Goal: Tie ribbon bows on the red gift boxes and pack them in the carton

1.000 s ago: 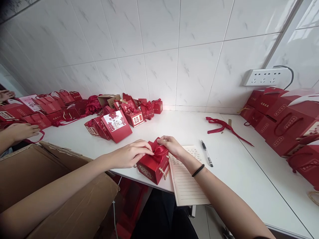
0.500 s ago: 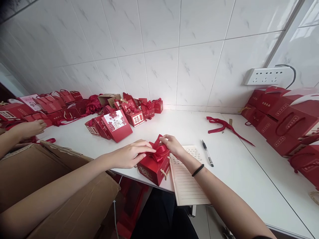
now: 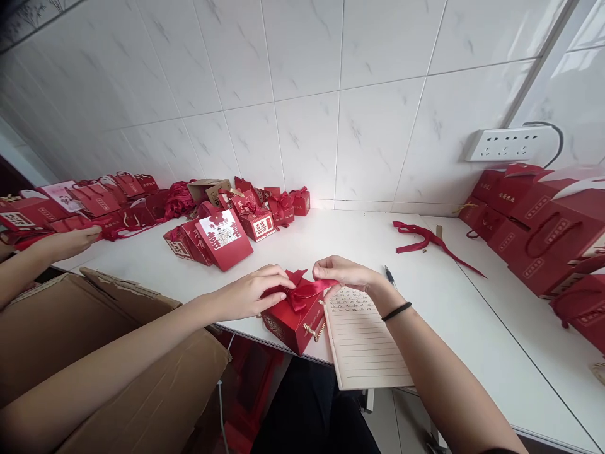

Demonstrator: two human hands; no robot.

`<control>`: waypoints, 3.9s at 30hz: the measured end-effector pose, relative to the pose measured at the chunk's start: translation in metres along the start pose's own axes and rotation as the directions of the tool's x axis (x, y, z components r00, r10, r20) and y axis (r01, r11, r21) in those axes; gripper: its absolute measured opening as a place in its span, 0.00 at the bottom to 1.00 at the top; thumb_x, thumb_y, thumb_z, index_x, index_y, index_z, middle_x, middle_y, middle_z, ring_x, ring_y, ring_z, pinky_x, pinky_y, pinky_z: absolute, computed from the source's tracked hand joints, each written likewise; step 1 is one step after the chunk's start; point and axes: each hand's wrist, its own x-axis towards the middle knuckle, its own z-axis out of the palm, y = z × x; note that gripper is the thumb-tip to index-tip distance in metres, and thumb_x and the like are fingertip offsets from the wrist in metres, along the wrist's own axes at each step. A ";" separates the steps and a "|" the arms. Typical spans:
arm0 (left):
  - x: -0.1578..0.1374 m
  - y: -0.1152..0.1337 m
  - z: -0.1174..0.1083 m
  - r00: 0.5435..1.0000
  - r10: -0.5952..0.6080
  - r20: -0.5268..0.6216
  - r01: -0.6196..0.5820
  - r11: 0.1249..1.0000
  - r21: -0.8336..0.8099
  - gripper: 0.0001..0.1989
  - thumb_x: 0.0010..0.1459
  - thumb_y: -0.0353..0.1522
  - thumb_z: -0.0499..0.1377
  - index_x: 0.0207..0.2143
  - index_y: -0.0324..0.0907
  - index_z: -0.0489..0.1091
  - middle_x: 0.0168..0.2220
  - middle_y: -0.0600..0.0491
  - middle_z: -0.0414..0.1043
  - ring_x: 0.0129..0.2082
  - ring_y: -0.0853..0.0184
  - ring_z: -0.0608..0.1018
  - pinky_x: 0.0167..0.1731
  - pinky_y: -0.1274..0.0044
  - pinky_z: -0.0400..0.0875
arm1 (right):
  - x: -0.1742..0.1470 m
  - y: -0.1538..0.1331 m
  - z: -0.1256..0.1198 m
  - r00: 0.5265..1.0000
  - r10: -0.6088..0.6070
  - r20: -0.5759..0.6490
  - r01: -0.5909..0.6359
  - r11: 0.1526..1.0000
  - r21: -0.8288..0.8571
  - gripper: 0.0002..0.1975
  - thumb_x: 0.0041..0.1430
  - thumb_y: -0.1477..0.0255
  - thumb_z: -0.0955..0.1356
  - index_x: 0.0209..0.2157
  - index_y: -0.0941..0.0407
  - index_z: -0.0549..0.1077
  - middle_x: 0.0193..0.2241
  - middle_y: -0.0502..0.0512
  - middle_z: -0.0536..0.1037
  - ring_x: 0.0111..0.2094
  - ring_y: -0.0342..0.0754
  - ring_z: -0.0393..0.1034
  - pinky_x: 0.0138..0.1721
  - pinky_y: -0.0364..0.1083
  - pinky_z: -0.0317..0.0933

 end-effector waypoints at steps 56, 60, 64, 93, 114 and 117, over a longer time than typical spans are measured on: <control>0.001 -0.019 -0.006 0.905 -0.325 0.275 0.420 0.789 -0.449 0.17 0.54 0.43 0.53 0.24 0.40 0.54 0.29 0.57 0.52 0.23 0.76 0.57 0.22 0.80 0.54 | -0.014 -0.025 0.036 0.929 -0.282 0.239 0.362 0.823 -0.437 0.11 0.53 0.63 0.72 0.27 0.57 0.77 0.30 0.52 0.64 0.32 0.44 0.59 0.34 0.43 0.55; 0.001 -0.017 -0.007 0.916 -0.289 0.280 0.382 0.840 -0.385 0.17 0.55 0.43 0.51 0.23 0.40 0.54 0.33 0.57 0.53 0.23 0.77 0.58 0.23 0.80 0.55 | -0.013 -0.021 0.031 0.927 -0.248 0.280 0.346 0.854 -0.388 0.13 0.51 0.61 0.73 0.28 0.57 0.77 0.32 0.53 0.62 0.34 0.45 0.58 0.37 0.44 0.54; 0.001 -0.015 -0.008 0.931 -0.261 0.257 0.331 0.899 -0.286 0.15 0.56 0.40 0.50 0.23 0.40 0.53 0.33 0.57 0.54 0.25 0.75 0.59 0.26 0.80 0.56 | -0.012 -0.018 0.028 0.915 -0.264 0.305 0.361 0.873 -0.328 0.14 0.49 0.60 0.74 0.26 0.58 0.76 0.32 0.52 0.60 0.34 0.44 0.57 0.37 0.44 0.53; -0.007 -0.033 -0.006 0.968 -0.251 0.000 0.244 0.944 -0.221 0.38 0.48 0.30 0.56 0.61 0.43 0.44 0.64 0.46 0.41 0.63 0.57 0.48 0.60 0.63 0.47 | -0.001 -0.003 0.007 0.968 -0.252 -0.006 0.241 0.934 -0.264 0.15 0.57 0.61 0.68 0.37 0.59 0.74 0.42 0.56 0.72 0.42 0.50 0.66 0.43 0.48 0.59; -0.003 -0.034 0.002 0.905 -0.425 0.001 0.393 0.836 -0.384 0.30 0.52 0.46 0.56 0.54 0.42 0.57 0.52 0.46 0.64 0.51 0.59 0.69 0.47 0.70 0.65 | 0.002 -0.001 0.057 0.984 -0.087 -0.158 0.034 0.949 -0.313 0.54 0.49 0.69 0.74 0.62 0.56 0.30 0.35 0.56 0.72 0.33 0.51 0.70 0.36 0.51 0.67; -0.004 -0.034 0.002 0.908 -0.419 -0.019 0.384 0.847 -0.367 0.29 0.52 0.46 0.56 0.54 0.42 0.57 0.53 0.46 0.63 0.52 0.59 0.68 0.48 0.71 0.65 | -0.001 -0.003 0.058 0.992 -0.064 -0.111 0.023 0.941 -0.339 0.54 0.49 0.72 0.73 0.62 0.55 0.28 0.28 0.50 0.70 0.24 0.46 0.68 0.29 0.48 0.67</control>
